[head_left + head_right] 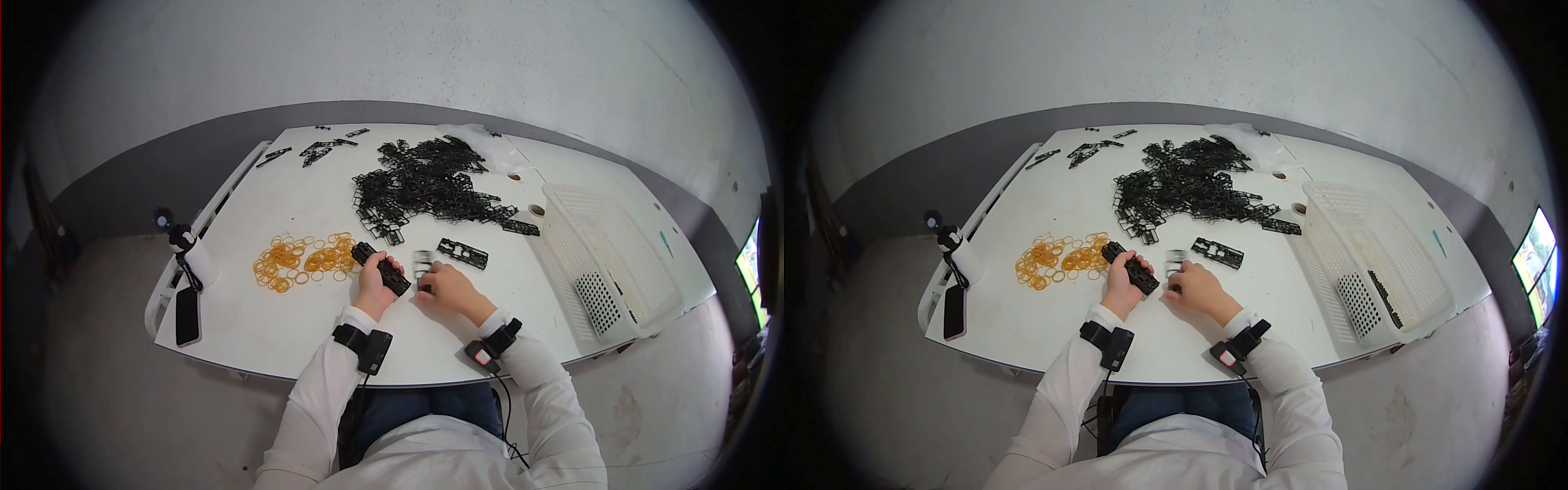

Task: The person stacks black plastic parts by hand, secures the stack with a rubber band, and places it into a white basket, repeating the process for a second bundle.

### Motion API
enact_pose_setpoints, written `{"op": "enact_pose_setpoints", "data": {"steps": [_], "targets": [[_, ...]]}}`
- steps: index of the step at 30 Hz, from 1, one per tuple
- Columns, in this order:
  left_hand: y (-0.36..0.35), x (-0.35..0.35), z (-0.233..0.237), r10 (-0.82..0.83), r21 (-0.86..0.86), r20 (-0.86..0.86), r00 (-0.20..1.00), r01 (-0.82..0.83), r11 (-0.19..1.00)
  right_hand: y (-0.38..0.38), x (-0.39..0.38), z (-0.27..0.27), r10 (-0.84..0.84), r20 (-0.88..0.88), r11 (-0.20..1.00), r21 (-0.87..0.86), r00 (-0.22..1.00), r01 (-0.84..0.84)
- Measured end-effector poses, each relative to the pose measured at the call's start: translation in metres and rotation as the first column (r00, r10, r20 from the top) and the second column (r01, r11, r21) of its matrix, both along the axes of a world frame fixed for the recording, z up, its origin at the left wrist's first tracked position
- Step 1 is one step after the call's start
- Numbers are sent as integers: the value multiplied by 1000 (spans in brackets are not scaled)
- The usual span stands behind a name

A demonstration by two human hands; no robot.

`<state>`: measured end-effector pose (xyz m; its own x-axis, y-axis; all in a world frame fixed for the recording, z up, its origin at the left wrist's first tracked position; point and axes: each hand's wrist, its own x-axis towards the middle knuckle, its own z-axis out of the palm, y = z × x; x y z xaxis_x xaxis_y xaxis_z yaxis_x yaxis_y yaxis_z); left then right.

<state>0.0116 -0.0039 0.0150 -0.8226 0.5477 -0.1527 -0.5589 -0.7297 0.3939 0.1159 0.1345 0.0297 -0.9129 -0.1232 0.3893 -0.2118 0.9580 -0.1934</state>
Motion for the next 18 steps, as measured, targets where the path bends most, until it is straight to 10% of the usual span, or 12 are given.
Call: {"op": "enact_pose_setpoints", "data": {"steps": [18], "targets": [[-8, -18, -6, 155, 153, 101, 983, -170, 973, 5, -1, -3, -184, 70, 980, -69, 980, 189]]}}
